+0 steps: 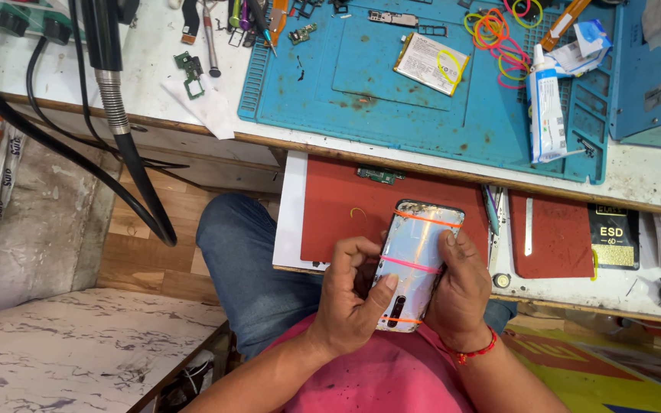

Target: The person applies adhesive to the internal components of a disassembled smartphone, then secures the back cover using multiple rubber bands. They then use a small brush to clean a separate circuit board on the workbench.

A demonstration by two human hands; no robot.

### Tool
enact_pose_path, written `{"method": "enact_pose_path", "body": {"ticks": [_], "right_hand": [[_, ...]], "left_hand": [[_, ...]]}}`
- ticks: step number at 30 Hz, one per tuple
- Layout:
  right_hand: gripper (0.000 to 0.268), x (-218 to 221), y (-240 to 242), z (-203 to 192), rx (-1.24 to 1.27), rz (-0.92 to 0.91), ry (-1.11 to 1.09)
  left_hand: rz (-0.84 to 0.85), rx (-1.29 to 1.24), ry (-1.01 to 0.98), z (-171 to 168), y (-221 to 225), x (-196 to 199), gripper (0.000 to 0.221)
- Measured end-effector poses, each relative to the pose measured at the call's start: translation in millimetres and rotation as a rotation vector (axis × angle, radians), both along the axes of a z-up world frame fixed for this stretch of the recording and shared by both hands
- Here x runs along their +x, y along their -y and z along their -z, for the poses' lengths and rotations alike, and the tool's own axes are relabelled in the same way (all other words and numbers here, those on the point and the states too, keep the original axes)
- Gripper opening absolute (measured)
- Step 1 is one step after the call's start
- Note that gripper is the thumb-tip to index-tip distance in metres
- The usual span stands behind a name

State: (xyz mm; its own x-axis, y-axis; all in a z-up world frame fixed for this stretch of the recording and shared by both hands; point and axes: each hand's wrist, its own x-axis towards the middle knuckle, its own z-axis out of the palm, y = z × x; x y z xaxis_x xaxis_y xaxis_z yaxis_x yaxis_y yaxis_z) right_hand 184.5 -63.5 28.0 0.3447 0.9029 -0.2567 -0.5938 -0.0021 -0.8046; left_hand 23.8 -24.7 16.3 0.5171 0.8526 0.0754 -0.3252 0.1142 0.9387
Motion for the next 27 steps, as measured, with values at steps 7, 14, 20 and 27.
{"method": "enact_pose_path", "body": {"ticks": [7,14,20,27], "right_hand": [[0.035,-1,-3,4,0.017,0.025,-0.066],[0.034,1,-3,10,-0.006,0.028,-0.084],[0.030,-5,-11,5,0.008,-0.089,-0.006],[0.016,79,-68,-40,0.222,-0.052,1.763]], "left_hand": [[-0.042,0.045,0.007,4,-1,-1,0.030],[-0.050,0.029,-0.080,18,1,-4,0.024],[-0.065,-0.012,0.006,10,2,-3,0.032],[-0.002,-0.592,0.243,17,-9,-18,0.030]]}}
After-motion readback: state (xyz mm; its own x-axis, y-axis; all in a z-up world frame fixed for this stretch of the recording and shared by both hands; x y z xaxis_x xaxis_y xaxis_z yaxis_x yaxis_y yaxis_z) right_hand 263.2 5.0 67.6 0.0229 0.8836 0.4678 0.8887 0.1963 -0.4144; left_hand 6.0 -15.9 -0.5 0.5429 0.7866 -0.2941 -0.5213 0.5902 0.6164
